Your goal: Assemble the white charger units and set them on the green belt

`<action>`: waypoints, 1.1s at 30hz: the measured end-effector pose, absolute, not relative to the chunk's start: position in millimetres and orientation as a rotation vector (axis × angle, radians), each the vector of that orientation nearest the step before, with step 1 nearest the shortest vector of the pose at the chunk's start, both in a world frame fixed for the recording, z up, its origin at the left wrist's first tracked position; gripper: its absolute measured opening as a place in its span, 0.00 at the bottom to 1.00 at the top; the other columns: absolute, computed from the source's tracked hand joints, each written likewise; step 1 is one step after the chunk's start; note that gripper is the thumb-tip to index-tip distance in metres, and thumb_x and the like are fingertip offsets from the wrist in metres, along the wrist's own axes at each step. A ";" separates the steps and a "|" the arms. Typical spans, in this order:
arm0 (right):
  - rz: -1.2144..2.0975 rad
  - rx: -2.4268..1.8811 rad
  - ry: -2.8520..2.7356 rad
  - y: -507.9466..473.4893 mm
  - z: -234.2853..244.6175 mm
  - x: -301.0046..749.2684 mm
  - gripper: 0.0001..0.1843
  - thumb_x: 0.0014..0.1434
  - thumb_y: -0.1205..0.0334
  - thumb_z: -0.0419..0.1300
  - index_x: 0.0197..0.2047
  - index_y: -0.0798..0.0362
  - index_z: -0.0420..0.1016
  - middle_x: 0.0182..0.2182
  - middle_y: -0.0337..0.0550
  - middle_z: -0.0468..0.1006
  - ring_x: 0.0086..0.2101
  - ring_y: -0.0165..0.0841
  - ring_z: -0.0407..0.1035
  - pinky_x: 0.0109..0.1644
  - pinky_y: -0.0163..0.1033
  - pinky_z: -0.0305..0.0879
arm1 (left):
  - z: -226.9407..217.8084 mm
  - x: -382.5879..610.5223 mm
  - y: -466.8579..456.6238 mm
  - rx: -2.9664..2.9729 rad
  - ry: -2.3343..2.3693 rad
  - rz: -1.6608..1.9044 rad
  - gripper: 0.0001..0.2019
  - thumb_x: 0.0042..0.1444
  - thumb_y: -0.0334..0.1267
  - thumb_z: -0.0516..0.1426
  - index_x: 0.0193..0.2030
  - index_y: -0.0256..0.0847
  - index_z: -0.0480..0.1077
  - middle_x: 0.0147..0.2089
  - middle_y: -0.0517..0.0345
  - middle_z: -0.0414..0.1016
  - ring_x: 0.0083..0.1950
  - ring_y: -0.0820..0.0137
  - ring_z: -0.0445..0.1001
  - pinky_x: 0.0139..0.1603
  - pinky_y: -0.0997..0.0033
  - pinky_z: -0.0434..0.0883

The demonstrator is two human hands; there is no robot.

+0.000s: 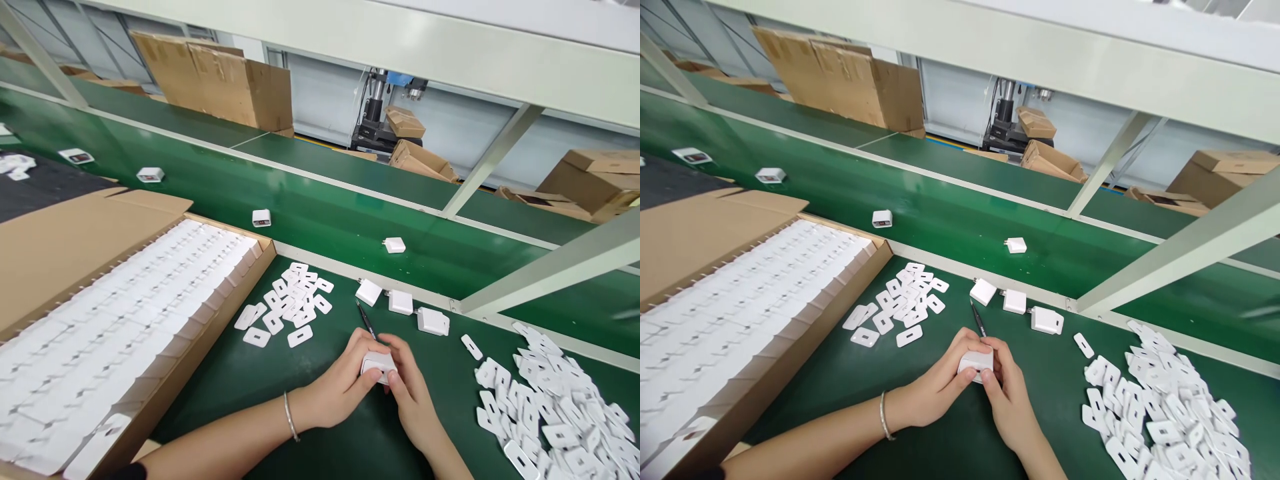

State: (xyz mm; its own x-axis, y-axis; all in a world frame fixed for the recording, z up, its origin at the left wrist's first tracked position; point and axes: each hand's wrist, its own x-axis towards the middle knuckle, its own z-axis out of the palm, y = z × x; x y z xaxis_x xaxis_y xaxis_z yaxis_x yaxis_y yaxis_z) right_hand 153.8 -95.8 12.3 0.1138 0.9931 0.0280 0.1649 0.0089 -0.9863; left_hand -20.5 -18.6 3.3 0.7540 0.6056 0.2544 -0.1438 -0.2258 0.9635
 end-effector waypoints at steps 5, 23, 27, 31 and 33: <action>1.127 -1.374 -1.228 -94.5 19.8 154.6 0.21 0.69 0.42 0.59 0.58 0.44 0.73 0.38 0.42 0.76 0.30 0.32 0.68 0.31 0.35 0.69 | 4.5 -20.4 -19.3 1.615 0.373 0.638 0.21 0.75 0.55 0.43 0.66 0.48 0.59 0.58 0.49 0.56 0.58 0.61 0.67 0.64 0.50 0.68; 1.006 -1.396 -1.281 -96.0 13.6 152.0 0.22 0.72 0.42 0.54 0.58 0.47 0.73 0.41 0.44 0.79 0.32 0.33 0.70 0.35 0.36 0.70 | 1.1 -15.1 -12.1 1.709 0.425 0.779 0.19 0.75 0.50 0.49 0.60 0.45 0.73 0.50 0.50 0.72 0.50 0.61 0.72 0.53 0.59 0.71; 0.955 -1.442 -1.345 -97.0 16.0 151.8 0.21 0.73 0.43 0.51 0.57 0.46 0.73 0.37 0.41 0.78 0.30 0.33 0.69 0.36 0.37 0.70 | -1.3 -13.5 -13.9 1.688 0.424 0.813 0.20 0.74 0.52 0.49 0.57 0.43 0.76 0.47 0.49 0.73 0.48 0.62 0.72 0.50 0.60 0.72; 0.926 -1.476 -1.318 -96.1 15.1 152.8 0.19 0.73 0.44 0.53 0.54 0.47 0.75 0.35 0.41 0.77 0.33 0.35 0.72 0.37 0.38 0.71 | 1.0 -15.0 -14.4 1.678 0.409 0.765 0.23 0.77 0.50 0.43 0.63 0.45 0.72 0.54 0.48 0.73 0.55 0.61 0.71 0.60 0.56 0.70; 0.923 -1.482 -1.291 -96.0 13.6 153.0 0.20 0.72 0.44 0.54 0.54 0.48 0.75 0.32 0.39 0.75 0.31 0.34 0.71 0.35 0.37 0.69 | 2.7 -16.5 -13.5 1.683 0.405 0.720 0.23 0.77 0.50 0.41 0.65 0.46 0.69 0.57 0.48 0.71 0.58 0.61 0.71 0.63 0.56 0.69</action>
